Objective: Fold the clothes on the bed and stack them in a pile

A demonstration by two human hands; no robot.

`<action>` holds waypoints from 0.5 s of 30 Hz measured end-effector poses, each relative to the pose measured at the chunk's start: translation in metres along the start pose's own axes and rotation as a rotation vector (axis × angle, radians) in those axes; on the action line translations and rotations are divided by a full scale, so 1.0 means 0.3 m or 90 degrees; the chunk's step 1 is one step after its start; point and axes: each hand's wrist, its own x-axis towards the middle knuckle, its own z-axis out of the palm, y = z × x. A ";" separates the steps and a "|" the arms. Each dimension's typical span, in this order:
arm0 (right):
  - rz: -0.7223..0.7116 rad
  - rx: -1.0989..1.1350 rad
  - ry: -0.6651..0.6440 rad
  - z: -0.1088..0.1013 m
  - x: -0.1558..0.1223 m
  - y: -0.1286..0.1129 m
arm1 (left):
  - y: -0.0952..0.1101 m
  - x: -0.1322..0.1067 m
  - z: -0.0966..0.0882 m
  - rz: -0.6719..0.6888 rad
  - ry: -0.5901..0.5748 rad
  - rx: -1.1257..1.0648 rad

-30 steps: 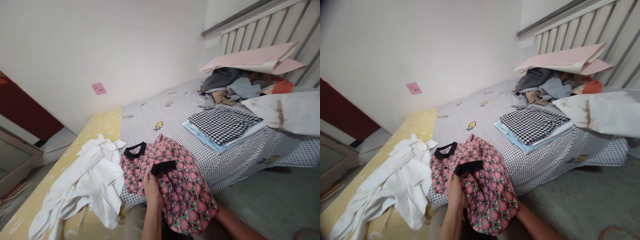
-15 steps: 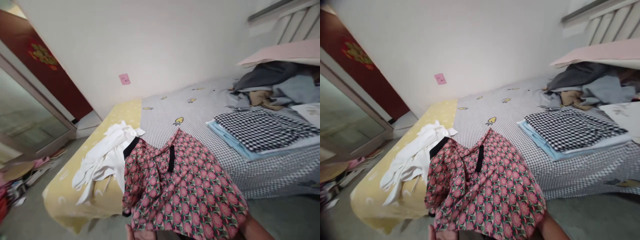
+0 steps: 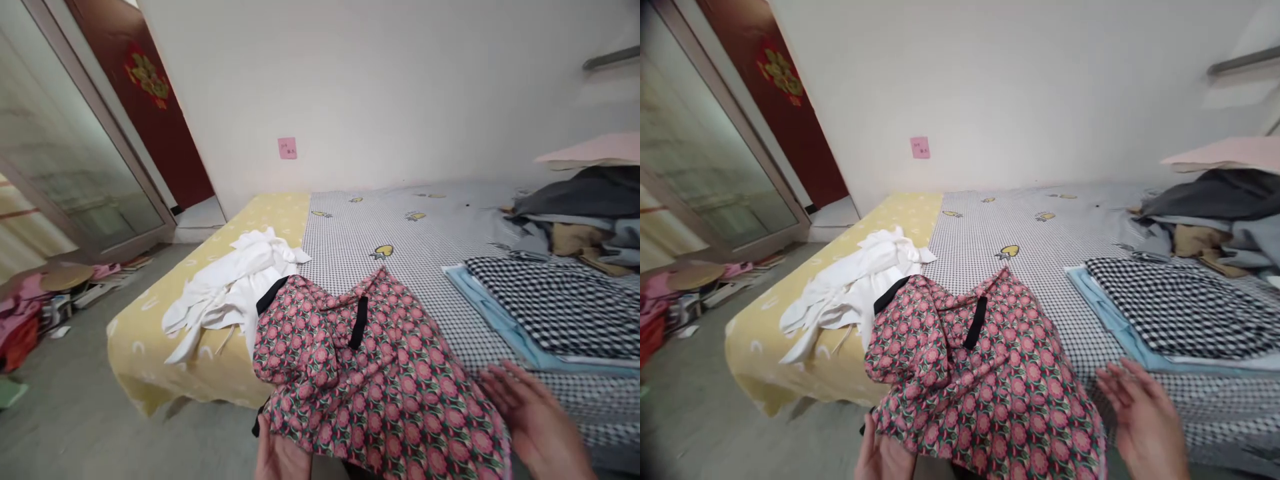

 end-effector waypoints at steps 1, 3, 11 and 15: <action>0.007 0.053 0.046 0.029 0.024 -0.017 | -0.003 0.006 0.005 -0.003 -0.008 -0.006; -0.005 0.138 0.119 0.076 0.047 -0.068 | -0.013 0.021 0.018 0.012 -0.023 -0.016; 0.041 -0.042 -0.418 0.418 -0.004 -0.183 | -0.043 0.037 -0.018 -0.010 -0.019 0.009; 0.015 -0.175 -0.576 0.653 0.003 -0.131 | -0.019 0.021 -0.087 -0.069 0.025 0.044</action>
